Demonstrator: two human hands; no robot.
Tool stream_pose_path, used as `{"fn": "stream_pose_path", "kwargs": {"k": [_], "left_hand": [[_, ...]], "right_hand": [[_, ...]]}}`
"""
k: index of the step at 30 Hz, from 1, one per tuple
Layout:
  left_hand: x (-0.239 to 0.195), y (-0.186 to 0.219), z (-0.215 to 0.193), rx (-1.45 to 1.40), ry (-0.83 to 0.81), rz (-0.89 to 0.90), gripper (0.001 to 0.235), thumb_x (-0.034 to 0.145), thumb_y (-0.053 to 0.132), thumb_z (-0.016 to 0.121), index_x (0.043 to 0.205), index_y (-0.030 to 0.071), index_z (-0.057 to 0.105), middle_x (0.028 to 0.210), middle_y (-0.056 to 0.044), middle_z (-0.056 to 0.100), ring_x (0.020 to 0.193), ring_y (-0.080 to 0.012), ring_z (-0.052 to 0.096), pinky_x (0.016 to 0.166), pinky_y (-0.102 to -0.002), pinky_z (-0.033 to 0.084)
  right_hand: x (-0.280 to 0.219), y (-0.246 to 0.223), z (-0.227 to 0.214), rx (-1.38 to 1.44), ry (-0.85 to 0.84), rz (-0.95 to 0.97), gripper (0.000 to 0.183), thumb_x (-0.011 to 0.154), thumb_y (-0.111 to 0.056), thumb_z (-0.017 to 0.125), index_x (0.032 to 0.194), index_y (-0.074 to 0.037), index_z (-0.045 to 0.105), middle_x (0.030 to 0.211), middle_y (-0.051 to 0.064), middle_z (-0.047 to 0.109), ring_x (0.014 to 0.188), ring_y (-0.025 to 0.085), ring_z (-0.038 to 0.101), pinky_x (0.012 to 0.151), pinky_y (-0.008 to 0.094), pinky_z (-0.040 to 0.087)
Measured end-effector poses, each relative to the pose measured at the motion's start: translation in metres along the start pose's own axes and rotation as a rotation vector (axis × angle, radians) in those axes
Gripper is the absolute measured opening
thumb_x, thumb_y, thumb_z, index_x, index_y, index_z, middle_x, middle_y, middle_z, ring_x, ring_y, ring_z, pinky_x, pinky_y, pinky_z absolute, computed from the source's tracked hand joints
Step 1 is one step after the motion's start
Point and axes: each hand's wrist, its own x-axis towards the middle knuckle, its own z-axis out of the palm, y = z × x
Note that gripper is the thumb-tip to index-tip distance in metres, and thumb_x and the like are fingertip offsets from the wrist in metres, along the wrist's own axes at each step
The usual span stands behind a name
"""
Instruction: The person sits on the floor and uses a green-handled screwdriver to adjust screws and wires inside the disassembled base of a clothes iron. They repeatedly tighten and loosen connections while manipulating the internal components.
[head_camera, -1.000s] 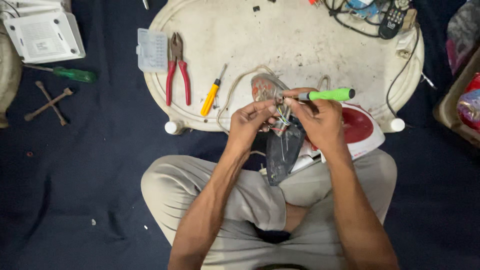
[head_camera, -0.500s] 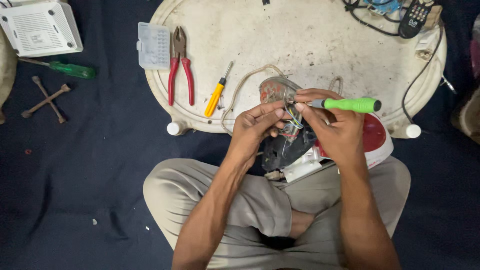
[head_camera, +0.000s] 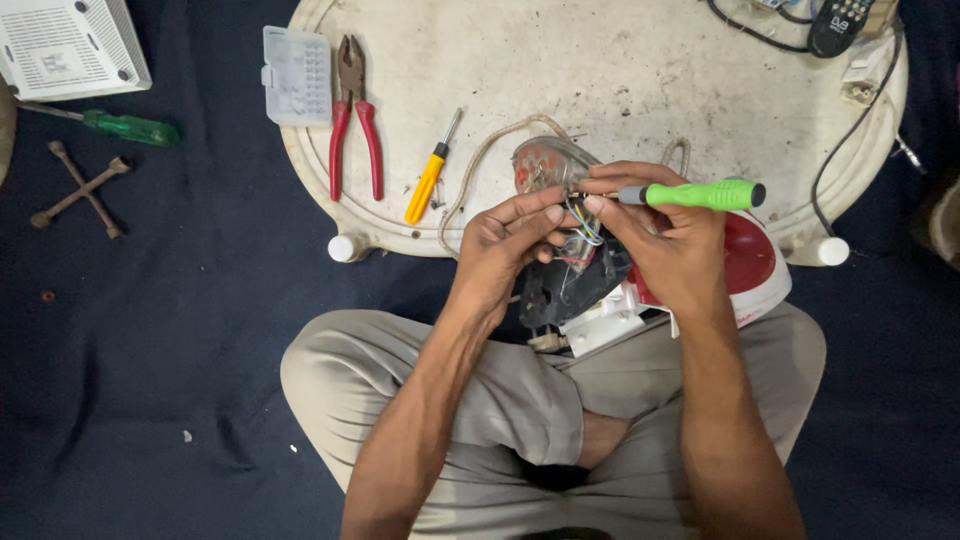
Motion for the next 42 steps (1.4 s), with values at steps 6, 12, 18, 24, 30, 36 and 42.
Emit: {"fn": "stream_pose_path", "kwargs": {"k": [6, 12, 18, 24, 30, 36, 42], "left_hand": [[0.000, 0.000, 0.000, 0.016, 0.005, 0.011, 0.034, 0.095, 0.009, 0.071, 0.125, -0.008, 0.069, 0.099, -0.012, 0.078, 0.078, -0.0086, 0.066, 0.066, -0.021, 0.052], [-0.001, 0.003, 0.001, 0.008, -0.008, 0.014, 0.033, 0.096, 0.009, 0.071, 0.125, -0.008, 0.069, 0.101, -0.012, 0.078, 0.077, -0.0073, 0.064, 0.066, -0.020, 0.050], [-0.004, 0.005, 0.001, -0.029, 0.009, -0.002, 0.033, 0.096, 0.009, 0.071, 0.125, -0.007, 0.069, 0.100, -0.013, 0.078, 0.077, -0.0086, 0.065, 0.068, -0.021, 0.053], [-0.004, 0.003, -0.002, -0.062, 0.000, -0.009, 0.033, 0.096, 0.009, 0.072, 0.124, -0.007, 0.068, 0.100, -0.012, 0.077, 0.077, -0.0087, 0.065, 0.068, -0.021, 0.052], [-0.003, 0.001, -0.005, -0.074, 0.009, -0.019, 0.035, 0.095, 0.011, 0.073, 0.125, -0.005, 0.068, 0.101, -0.011, 0.078, 0.079, -0.0079, 0.067, 0.070, -0.021, 0.054], [-0.004, 0.000, -0.008, -0.150, -0.013, -0.015, 0.034, 0.095, 0.012, 0.073, 0.124, -0.005, 0.068, 0.100, -0.011, 0.078, 0.079, -0.0078, 0.068, 0.071, -0.021, 0.055], [-0.006, 0.001, -0.007, -0.155, -0.005, -0.031, 0.033, 0.096, 0.011, 0.072, 0.124, -0.005, 0.069, 0.099, -0.011, 0.077, 0.078, -0.0070, 0.067, 0.070, -0.020, 0.054]], "right_hand": [[0.000, 0.001, 0.001, -0.038, 0.017, 0.070, 0.021, 0.096, 0.007, 0.073, 0.116, 0.003, 0.071, 0.124, 0.010, 0.071, 0.102, 0.011, 0.067, 0.082, 0.020, 0.055], [0.002, -0.003, 0.003, 0.048, -0.009, 0.014, 0.019, 0.097, 0.007, 0.071, 0.115, 0.004, 0.071, 0.126, 0.009, 0.068, 0.111, 0.013, 0.069, 0.095, 0.024, 0.059], [0.002, -0.018, 0.004, -0.083, -0.033, -0.030, 0.018, 0.096, 0.004, 0.073, 0.114, 0.004, 0.073, 0.129, 0.011, 0.067, 0.112, 0.015, 0.070, 0.093, 0.026, 0.061], [0.008, -0.034, 0.005, -0.279, -0.024, -0.065, 0.016, 0.093, -0.001, 0.077, 0.108, 0.002, 0.073, 0.117, 0.010, 0.075, 0.101, 0.015, 0.076, 0.083, 0.027, 0.063], [0.015, -0.047, 0.004, -0.391, -0.125, -0.174, 0.012, 0.097, -0.002, 0.074, 0.108, 0.002, 0.074, 0.120, 0.012, 0.074, 0.107, 0.022, 0.075, 0.091, 0.032, 0.063], [0.017, -0.055, 0.005, -0.478, -0.177, -0.222, 0.013, 0.096, -0.004, 0.075, 0.108, 0.001, 0.076, 0.117, 0.014, 0.074, 0.103, 0.024, 0.074, 0.086, 0.034, 0.060], [0.022, -0.056, 0.008, -0.478, -0.163, -0.152, 0.013, 0.096, -0.008, 0.076, 0.105, 0.001, 0.075, 0.112, 0.013, 0.075, 0.100, 0.023, 0.076, 0.083, 0.033, 0.063]]}}
